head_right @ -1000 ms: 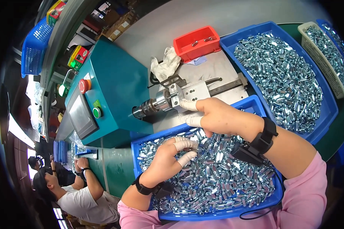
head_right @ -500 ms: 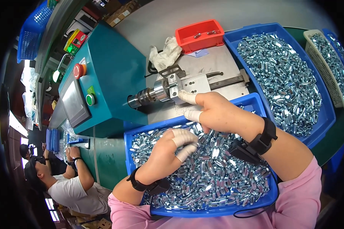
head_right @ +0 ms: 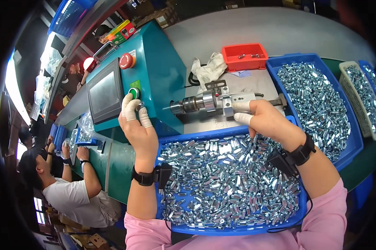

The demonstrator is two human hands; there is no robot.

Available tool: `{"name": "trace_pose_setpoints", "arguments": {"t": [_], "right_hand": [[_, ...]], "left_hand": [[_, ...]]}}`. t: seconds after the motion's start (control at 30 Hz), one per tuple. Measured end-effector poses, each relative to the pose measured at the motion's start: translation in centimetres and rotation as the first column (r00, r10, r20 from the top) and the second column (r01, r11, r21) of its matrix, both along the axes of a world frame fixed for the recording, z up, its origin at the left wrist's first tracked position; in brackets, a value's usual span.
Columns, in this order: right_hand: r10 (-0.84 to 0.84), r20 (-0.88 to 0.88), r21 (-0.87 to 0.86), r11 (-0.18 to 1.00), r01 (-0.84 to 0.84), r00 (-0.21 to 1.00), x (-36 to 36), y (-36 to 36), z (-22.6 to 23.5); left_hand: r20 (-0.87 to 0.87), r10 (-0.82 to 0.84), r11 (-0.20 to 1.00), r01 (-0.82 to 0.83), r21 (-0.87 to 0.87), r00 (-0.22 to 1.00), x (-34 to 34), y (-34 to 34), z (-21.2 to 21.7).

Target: The person picks up a metal part from a blue bin, places it into the machine's clamp, and presses a button. After the machine finishes, they remove the part and place it into a red bin.

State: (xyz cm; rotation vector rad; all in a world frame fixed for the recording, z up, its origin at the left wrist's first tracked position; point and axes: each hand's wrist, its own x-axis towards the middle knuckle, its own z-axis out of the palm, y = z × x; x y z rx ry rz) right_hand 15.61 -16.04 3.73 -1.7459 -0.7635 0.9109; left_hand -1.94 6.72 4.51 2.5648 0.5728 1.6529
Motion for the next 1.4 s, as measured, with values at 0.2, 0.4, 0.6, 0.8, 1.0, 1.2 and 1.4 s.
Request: {"name": "trace_pose_setpoints", "arguments": {"t": [0.2, 0.4, 0.6, 0.8, 1.0, 1.2, 1.4], "right_hand": [[-0.098, 0.216, -0.118, 0.985, 0.126, 0.971, 0.4, 1.3, 2.7], [0.183, 0.647, -0.483, 0.849, 0.212, 0.740, 3.2, 6.3, 4.3], [0.334, 0.748, -0.547, 0.800, 0.247, 0.574, 3.3, 8.0, 4.3], [-0.110, 0.980, 0.030, 0.905, 0.425, 0.164, 2.4, 7.2, 3.0], [-0.135, 0.990, 0.117, 0.937, 0.329, 0.034, 0.0, 6.1, -1.0], [-0.086, 0.980, 0.019, 0.939, 0.343, 0.181, -0.1, 5.9, -0.2], [0.013, 0.918, -0.158, 0.929, 0.333, 0.397, 1.3, 6.1, 1.4]], "left_hand": [[-0.076, 0.095, 0.994, -0.091, 0.051, 0.993, 0.1, -0.2, 0.1], [0.065, 0.026, 1.000, -0.027, 0.002, 0.998, 0.7, -0.1, -1.6], [0.079, 0.025, 1.000, -0.026, 0.012, 0.997, 0.5, -0.4, -1.4], [0.073, 0.022, 1.000, -0.021, -0.008, 0.997, 0.4, -0.2, -1.4], [0.079, 0.007, 1.000, -0.007, -0.002, 0.997, 0.3, 0.2, -1.8], [0.073, 0.013, 0.999, -0.016, 0.034, 0.997, 0.3, 0.0, -1.4], [0.076, -0.017, 0.999, 0.014, 0.047, 0.997, 0.5, 0.1, -1.6]]}}
